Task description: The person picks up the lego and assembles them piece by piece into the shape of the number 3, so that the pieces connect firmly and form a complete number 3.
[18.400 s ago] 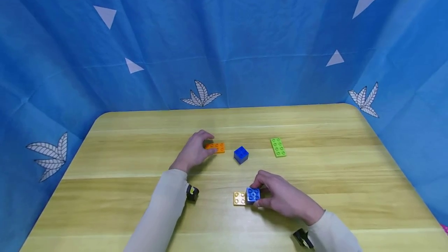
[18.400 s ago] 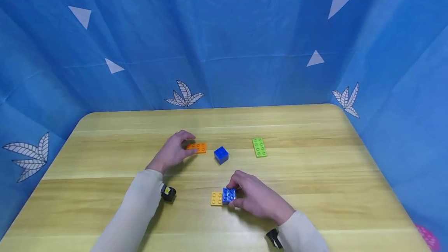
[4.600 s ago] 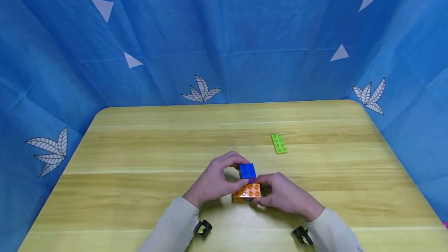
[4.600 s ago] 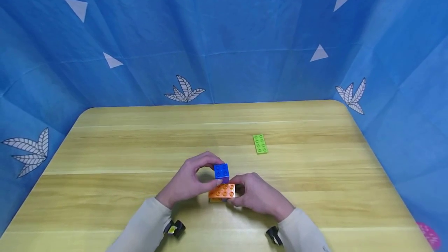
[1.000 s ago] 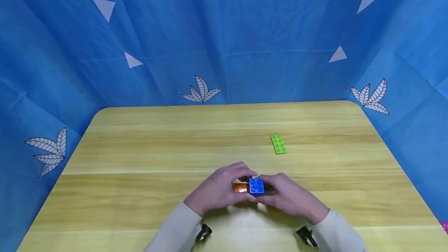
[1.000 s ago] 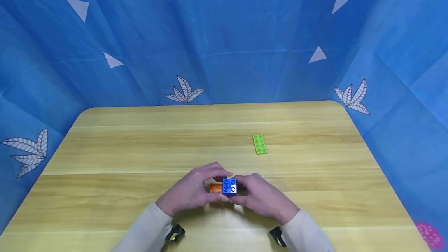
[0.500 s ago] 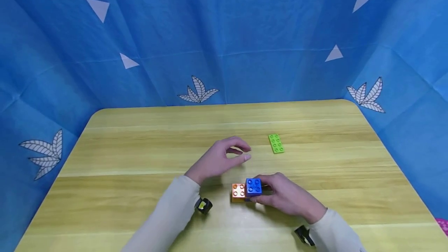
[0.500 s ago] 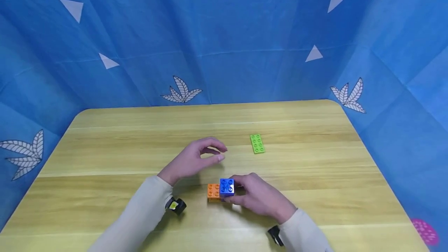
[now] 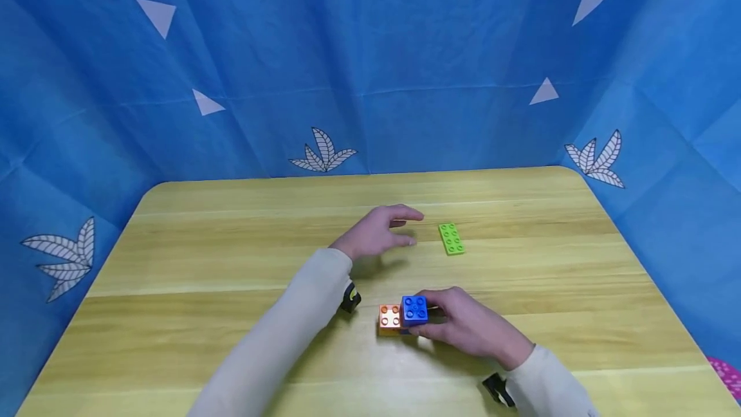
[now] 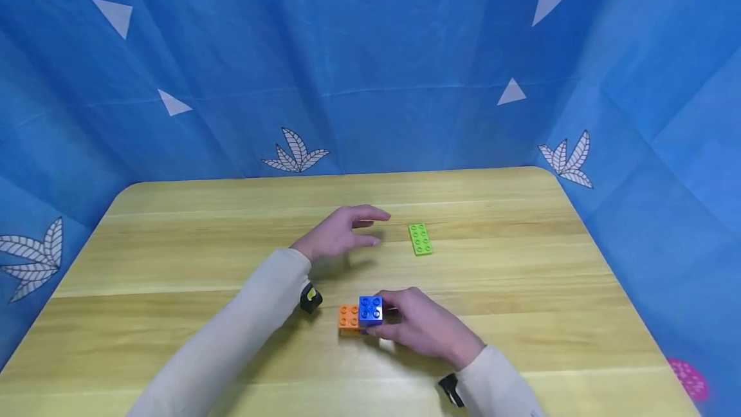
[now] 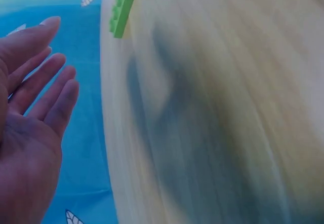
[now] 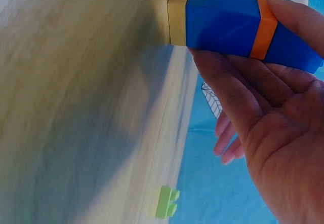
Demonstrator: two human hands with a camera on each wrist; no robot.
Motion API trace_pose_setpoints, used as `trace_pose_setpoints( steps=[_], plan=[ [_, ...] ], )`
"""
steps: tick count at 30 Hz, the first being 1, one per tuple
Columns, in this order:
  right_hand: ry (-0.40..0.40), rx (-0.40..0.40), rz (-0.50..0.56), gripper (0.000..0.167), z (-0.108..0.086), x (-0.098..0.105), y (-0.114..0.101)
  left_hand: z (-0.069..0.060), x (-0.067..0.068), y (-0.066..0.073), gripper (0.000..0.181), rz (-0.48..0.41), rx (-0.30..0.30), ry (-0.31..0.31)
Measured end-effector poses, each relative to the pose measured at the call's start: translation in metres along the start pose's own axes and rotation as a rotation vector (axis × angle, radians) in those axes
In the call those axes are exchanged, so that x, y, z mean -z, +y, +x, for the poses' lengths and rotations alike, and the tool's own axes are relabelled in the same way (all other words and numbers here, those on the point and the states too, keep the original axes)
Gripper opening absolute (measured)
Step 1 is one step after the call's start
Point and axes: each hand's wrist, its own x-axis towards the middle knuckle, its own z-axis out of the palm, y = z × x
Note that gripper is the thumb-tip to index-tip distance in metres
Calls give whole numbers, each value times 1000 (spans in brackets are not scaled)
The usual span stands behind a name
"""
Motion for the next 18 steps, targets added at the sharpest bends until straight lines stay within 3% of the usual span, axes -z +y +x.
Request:
trace_pose_setpoints(
  steps=[10, 18],
  plan=[
    [10, 15, -10, 26, -2, 0, 1, 37, -15, 1, 54, 66, 17, -76],
    [-3, -11, -8, 24, 0, -1, -2, 62, -22, 1, 56, 269, 15, -211]
  ],
)
